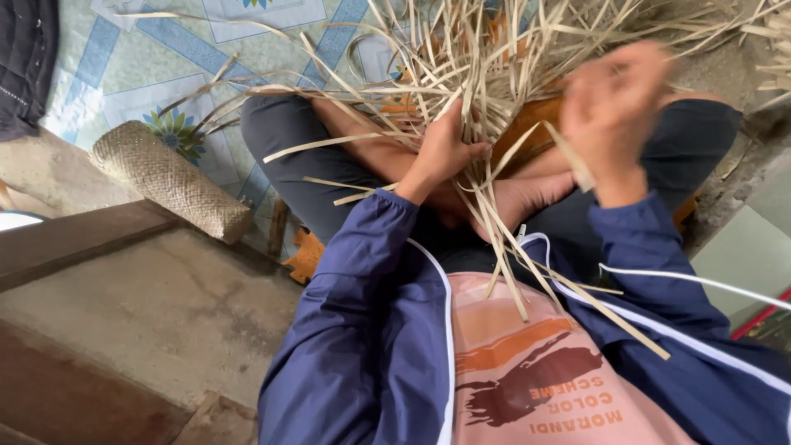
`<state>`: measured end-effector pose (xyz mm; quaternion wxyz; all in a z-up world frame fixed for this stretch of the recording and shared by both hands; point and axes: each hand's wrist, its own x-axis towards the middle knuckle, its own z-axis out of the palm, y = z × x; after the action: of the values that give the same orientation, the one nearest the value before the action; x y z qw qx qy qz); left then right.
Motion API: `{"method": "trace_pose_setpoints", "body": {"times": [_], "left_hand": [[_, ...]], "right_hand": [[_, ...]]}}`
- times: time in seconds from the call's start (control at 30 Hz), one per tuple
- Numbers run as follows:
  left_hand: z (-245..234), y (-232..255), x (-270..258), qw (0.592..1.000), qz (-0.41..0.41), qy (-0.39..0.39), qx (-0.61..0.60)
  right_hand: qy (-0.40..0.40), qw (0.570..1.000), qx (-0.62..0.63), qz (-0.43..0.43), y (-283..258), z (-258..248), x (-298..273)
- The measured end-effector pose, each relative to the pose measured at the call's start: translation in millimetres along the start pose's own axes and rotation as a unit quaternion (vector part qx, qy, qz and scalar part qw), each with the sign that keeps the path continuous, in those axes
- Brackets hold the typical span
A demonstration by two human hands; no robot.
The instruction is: A person sitting on the floor weaving dried leaf strips into a larger structure.
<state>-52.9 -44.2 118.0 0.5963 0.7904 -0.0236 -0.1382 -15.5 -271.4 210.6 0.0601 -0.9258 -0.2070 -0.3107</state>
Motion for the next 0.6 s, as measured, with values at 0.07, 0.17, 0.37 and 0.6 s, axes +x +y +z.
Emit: {"method": "trace_pose_setpoints", "body": {"times": [0.07, 0.17, 0.37, 0.6], "left_hand": [[-3.8, 15.8, -3.6, 1.000, -0.024, -0.008, 0.008], [-5.7, 27.3, -11.8, 0.998, -0.057, -0.008, 0.037], [1.9, 24.2, -16.4, 0.991, -0.095, -0.001, 0.091], [-5.1, 37.2, -19.5, 0.992, -0.086, 0.007, 0.087]], "right_hand": [[-0.105, 0.992, 0.057, -0.044, -20.6, 12.9, -28.1], [-0.231, 0.962, 0.103, -0.098, -36.1, 31.7, -49.2], [-0.297, 0.945, 0.047, -0.127, -46.1, 44.6, -39.0], [-0.388, 0.915, 0.072, -0.080, -41.5, 80.8, -37.5]]}}
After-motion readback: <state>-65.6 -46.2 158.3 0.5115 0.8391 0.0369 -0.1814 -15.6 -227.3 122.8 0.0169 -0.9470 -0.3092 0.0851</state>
